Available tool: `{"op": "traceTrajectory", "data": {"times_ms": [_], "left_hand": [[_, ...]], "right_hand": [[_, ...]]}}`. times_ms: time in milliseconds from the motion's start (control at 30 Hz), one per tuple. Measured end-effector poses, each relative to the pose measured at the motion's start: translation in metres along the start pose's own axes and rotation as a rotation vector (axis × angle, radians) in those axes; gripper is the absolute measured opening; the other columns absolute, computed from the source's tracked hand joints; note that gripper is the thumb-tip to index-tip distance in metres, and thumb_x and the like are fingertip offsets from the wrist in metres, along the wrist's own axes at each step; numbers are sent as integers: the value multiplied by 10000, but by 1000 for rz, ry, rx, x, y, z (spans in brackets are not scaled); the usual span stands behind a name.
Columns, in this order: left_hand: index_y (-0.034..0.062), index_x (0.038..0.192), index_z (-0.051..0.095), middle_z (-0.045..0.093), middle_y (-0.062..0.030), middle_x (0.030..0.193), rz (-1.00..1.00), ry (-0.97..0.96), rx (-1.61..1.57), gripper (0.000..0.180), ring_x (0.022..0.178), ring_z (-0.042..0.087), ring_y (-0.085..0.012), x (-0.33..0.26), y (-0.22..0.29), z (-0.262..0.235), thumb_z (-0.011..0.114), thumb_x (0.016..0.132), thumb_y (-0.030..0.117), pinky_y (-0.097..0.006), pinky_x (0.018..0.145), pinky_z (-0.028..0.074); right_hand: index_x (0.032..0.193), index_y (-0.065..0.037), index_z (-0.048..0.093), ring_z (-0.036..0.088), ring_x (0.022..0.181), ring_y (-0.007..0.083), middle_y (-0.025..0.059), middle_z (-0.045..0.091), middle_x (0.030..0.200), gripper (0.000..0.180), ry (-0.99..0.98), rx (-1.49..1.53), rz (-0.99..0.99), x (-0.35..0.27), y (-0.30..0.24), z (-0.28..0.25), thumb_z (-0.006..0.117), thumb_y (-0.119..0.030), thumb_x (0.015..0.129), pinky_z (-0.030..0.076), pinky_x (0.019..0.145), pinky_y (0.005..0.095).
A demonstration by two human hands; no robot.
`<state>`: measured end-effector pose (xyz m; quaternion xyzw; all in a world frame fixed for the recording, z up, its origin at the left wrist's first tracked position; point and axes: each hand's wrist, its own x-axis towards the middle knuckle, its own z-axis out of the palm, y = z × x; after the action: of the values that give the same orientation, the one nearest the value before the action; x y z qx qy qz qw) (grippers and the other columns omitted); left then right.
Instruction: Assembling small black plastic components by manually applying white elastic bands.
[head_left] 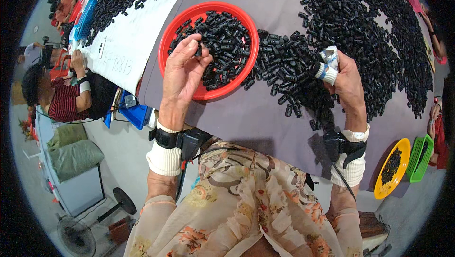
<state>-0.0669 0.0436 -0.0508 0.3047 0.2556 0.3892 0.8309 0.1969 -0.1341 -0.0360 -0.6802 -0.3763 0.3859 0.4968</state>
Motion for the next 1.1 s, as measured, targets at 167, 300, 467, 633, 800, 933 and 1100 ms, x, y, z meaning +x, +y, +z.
{"op": "traceTrajectory", "data": {"times_ms": [167,300,467,633,800,933,1100], "left_hand": [[-18,998,548,552,-74,796,2,19,38,179,734,546,-150,2,-2,-8,541,863,101,-292,677,466],[-8,1003,561,562,-75,811,-19,10,48,226,743,514,-167,1,-7,-7,555,865,171,-285,666,436],[-5,1004,563,566,-64,805,-56,-11,43,216,707,532,-155,0,-7,-9,557,864,159,-264,611,462],[-10,1004,568,574,-69,823,-91,31,54,207,694,533,-142,-2,-14,7,543,871,147,-245,597,474],[-18,1005,570,583,-71,863,-24,73,308,196,785,572,-146,1,-11,16,535,874,124,-249,646,489],[-3,987,612,620,-59,910,181,71,834,182,823,571,-110,-3,-11,17,584,831,89,-223,750,448],[14,878,643,613,-16,802,10,-248,1036,110,714,545,-78,-17,-50,44,616,787,70,-227,653,443]], "right_hand": [[815,-63,574,387,406,25,-53,452,542,102,25,-9,32,-3,-2,1,630,-111,745,281,356,191],[792,-66,560,382,407,24,-58,446,544,119,-3,-2,30,-4,4,0,644,-136,746,280,356,187],[809,-67,564,376,406,21,-64,447,549,125,-17,30,15,-4,5,6,646,-133,742,281,353,184],[838,-59,573,386,480,13,-59,480,603,140,-55,14,77,-5,-3,15,652,-90,726,305,413,195],[849,-53,579,395,542,5,-62,518,674,145,-73,-92,1,-1,-14,20,650,-75,725,312,453,191],[889,-60,586,370,460,6,-77,465,597,173,-39,41,-9,0,-7,7,658,-121,744,275,391,181],[862,-69,579,373,417,18,-67,442,560,137,65,44,30,-8,8,-11,637,-121,750,273,362,179]]}}
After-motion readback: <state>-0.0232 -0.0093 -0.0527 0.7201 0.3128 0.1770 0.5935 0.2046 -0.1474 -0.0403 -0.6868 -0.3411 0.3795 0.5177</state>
